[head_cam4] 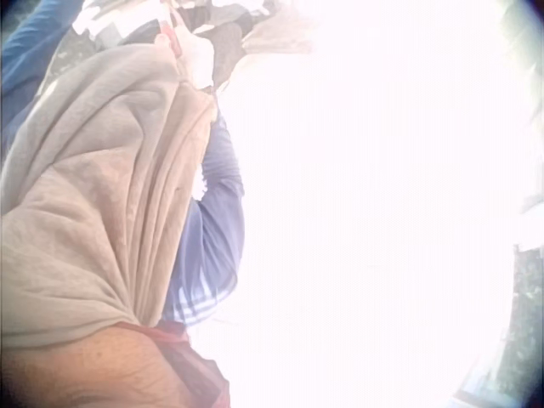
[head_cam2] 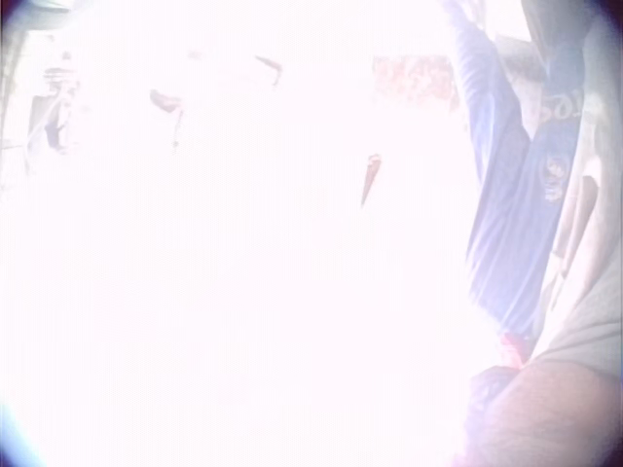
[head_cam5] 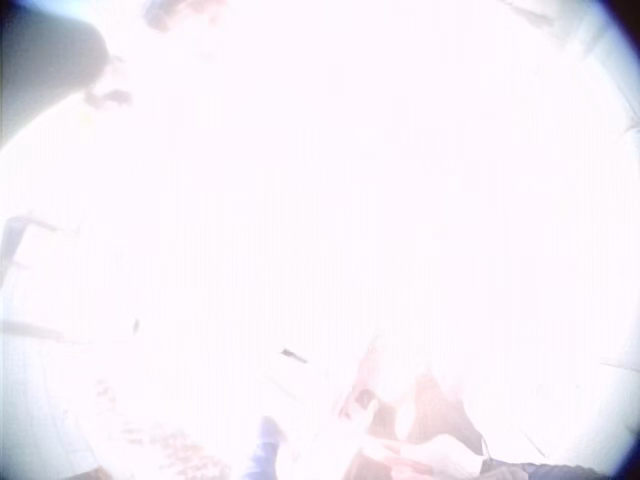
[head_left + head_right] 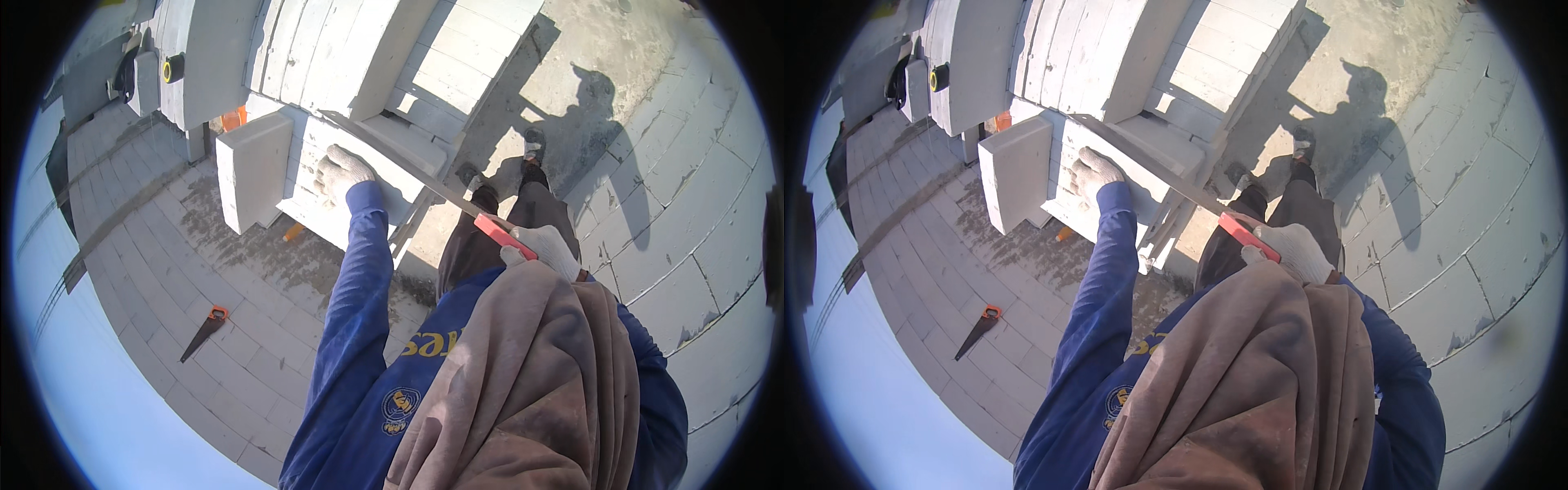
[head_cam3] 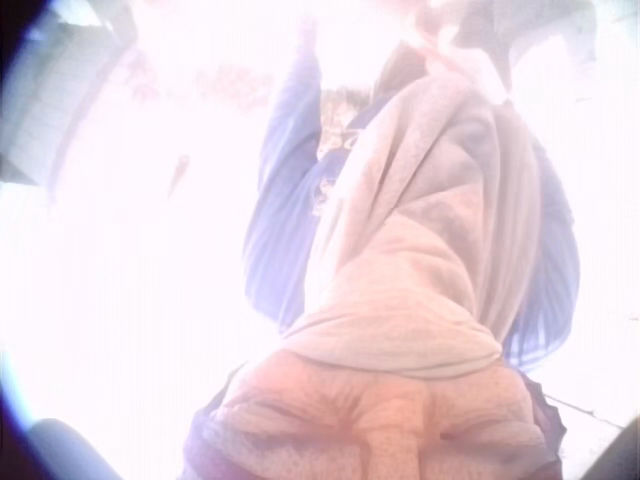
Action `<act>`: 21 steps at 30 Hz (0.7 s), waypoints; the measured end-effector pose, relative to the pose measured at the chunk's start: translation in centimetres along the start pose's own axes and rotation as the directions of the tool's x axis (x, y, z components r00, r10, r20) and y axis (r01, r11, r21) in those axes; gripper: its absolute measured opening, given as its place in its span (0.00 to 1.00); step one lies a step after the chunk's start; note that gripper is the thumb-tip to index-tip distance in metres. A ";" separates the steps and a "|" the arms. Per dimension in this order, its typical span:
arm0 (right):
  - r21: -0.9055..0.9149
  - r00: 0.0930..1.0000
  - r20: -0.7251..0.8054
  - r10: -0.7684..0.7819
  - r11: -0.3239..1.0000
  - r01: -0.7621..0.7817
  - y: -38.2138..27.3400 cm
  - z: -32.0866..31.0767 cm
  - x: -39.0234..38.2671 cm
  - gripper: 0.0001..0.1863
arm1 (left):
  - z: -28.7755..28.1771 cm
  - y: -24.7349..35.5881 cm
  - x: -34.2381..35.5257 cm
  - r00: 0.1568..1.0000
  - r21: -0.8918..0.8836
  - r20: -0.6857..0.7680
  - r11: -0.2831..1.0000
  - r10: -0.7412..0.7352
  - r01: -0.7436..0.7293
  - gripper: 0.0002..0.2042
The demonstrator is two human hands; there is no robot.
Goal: The person measures and cuts white rectangular tiles using a tape measure and a hand saw. They repeatedly measure the tiles, mark them, and saw them into smaller pieces on a tiled outdoor surface. The cut pieces are stacked or placed aside.
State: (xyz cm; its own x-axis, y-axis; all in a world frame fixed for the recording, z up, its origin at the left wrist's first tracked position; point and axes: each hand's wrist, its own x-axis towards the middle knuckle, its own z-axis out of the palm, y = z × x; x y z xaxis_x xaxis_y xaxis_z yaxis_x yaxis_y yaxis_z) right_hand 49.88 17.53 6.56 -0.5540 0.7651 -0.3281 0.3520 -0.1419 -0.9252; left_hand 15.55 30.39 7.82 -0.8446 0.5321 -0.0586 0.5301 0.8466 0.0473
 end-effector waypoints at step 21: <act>-0.046 0.992 0.077 0.099 0.994 -0.096 -3.8 -3.3 -0.2 0.18 | 0.7 -0.2 0.3 0.999 0.002 -0.033 1.000 -0.014 0.014 0.35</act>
State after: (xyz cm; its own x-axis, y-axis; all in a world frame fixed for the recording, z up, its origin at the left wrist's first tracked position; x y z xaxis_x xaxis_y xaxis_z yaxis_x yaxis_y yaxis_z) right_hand 51.15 19.93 10.76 -0.5728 0.6965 -0.4322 0.4376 -0.1860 -0.8797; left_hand 15.22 30.40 7.08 -0.8542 0.5193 -0.0263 0.5180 0.8542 0.0443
